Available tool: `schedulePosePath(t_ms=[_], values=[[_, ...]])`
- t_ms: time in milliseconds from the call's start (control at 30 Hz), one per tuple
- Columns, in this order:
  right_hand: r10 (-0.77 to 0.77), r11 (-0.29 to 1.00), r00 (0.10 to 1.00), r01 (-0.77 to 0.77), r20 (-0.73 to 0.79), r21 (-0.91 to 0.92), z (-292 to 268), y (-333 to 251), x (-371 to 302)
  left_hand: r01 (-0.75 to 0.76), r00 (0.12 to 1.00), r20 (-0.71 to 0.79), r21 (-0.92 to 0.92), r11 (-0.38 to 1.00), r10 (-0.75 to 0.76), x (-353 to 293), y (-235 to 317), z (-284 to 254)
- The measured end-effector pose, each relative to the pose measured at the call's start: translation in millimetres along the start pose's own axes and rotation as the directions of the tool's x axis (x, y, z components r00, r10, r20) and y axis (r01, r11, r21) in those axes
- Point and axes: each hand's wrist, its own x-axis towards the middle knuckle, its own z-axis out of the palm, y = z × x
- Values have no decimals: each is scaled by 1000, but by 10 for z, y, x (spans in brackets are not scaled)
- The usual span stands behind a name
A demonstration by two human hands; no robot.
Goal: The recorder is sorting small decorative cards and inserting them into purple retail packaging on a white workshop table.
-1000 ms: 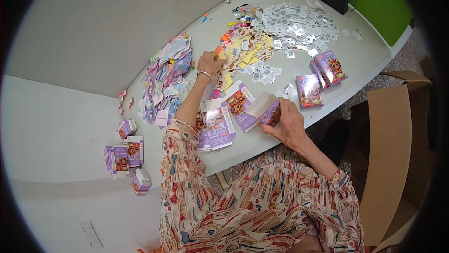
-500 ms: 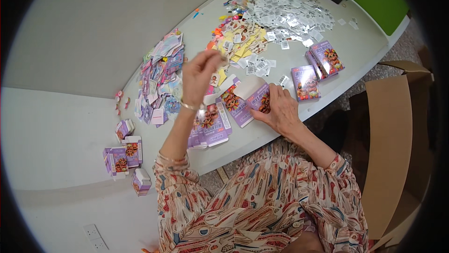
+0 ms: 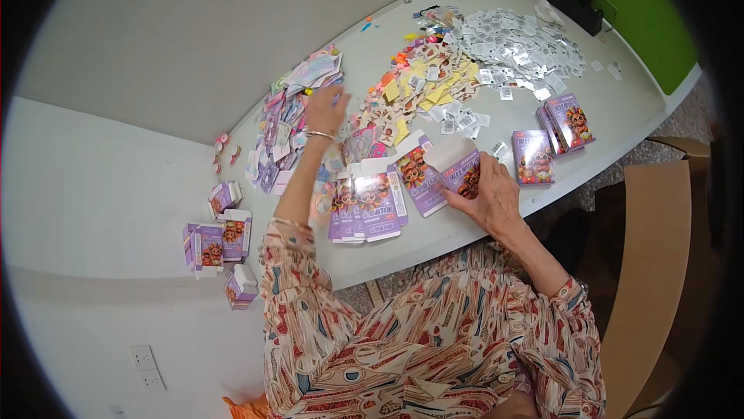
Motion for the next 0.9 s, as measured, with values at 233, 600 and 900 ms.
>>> schedulePosePath(t_ms=[233, 600, 900], values=[[-9, 999, 1000, 9, -6, -44, 22, 49, -65, 330, 888, 147, 459, 825, -437, 164, -331, 386], [6, 1000, 1000, -6, 6, 25, 92, -17, -51, 272, 931, 75, 514, 813, -358, 181, -523, -7], [36, 998, 999, -36, 1, -42, 65, 50, -73, 38, 988, -124, -403, 914, -96, -356, 1847, -740]])
